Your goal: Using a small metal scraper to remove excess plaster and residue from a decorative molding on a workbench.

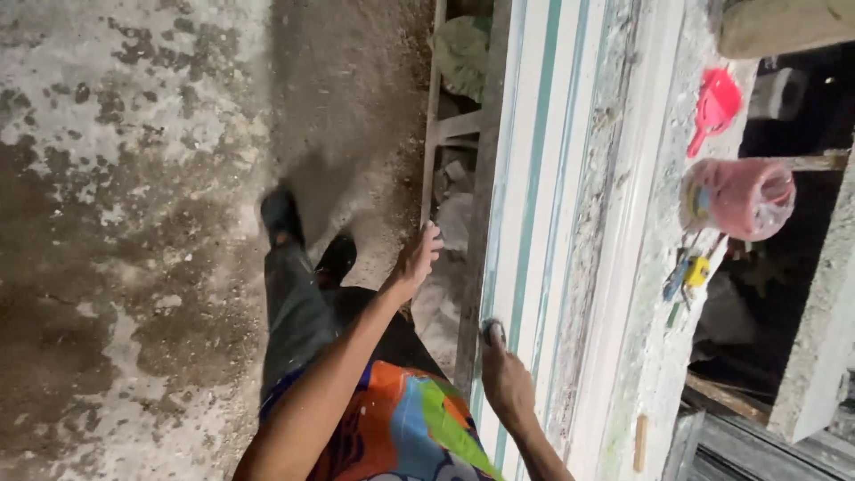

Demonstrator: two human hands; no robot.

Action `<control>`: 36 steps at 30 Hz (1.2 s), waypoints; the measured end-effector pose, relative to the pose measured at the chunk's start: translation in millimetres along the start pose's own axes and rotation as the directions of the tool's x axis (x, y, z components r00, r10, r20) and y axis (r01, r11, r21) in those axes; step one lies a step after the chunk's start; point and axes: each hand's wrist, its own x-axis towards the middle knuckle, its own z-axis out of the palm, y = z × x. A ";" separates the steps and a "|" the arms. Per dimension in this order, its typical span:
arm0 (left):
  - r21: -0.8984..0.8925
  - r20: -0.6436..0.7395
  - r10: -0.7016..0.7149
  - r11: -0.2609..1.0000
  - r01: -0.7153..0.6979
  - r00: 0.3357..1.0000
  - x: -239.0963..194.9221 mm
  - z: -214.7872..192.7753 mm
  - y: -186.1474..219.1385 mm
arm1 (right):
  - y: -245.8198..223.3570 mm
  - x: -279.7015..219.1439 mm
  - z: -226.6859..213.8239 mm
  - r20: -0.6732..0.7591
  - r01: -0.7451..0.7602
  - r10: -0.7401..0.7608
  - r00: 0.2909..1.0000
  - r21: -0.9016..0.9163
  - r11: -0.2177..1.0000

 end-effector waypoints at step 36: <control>0.351 0.152 0.032 0.933 -0.084 0.988 202.6 10.8 343.5 | -199.1 254.5 -258.8 0.033 -0.100 0.101 0.994 -0.022 0.995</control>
